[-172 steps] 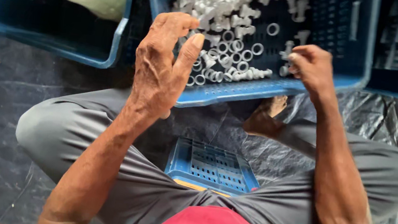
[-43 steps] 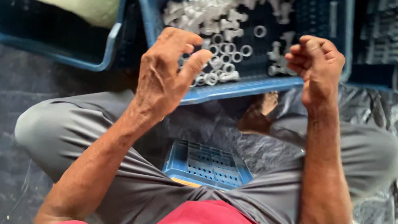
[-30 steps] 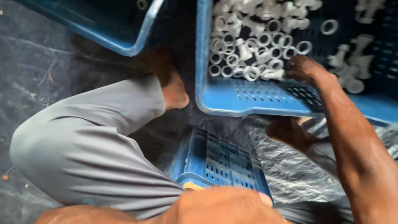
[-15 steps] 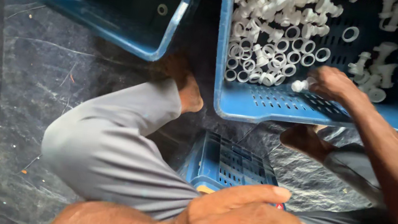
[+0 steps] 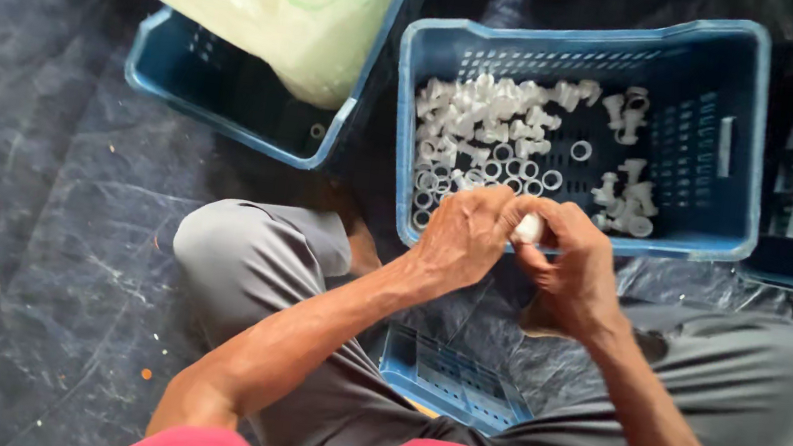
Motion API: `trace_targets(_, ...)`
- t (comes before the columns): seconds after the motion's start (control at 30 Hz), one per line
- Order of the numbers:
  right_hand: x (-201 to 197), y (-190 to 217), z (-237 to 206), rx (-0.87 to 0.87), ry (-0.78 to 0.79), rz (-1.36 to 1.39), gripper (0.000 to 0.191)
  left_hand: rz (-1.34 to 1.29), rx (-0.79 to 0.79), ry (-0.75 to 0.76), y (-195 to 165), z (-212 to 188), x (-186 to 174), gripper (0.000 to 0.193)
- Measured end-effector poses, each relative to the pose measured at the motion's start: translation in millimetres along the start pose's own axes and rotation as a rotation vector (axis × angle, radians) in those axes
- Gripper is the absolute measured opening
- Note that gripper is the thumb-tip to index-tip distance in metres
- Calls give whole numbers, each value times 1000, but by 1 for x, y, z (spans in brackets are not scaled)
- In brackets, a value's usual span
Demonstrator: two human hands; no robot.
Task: The person sits on the floor and assembles small white plastic components by hand. They pick up a central piece and a ring, fit them together, and place the assembled unit into a blue basket. This process is repeated continuously.
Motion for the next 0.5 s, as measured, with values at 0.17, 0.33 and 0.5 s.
trace_targets(0.17, -16, 14, 0, 196, -34, 653, 53, 166, 109, -220, 12, -5, 15, 32)
trace_targets(0.33, 1, -16, -4, 721, 116, 904, 40, 278, 320, -273, 0, -3, 30, 33)
trace_targets(0.5, 17, -40, -14, 529, 40, 937, 40, 253, 260, -260, -2, -5, 39, 30)
Point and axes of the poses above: each hand's wrist, its own z-axis towards the middle knuckle, its own x-axis out of the palm, y = z × x, the point moved 1 cm from there along z, towards the middle knuckle, and after that the axes turned 15 degrees about -y, right-handed, at the moved point
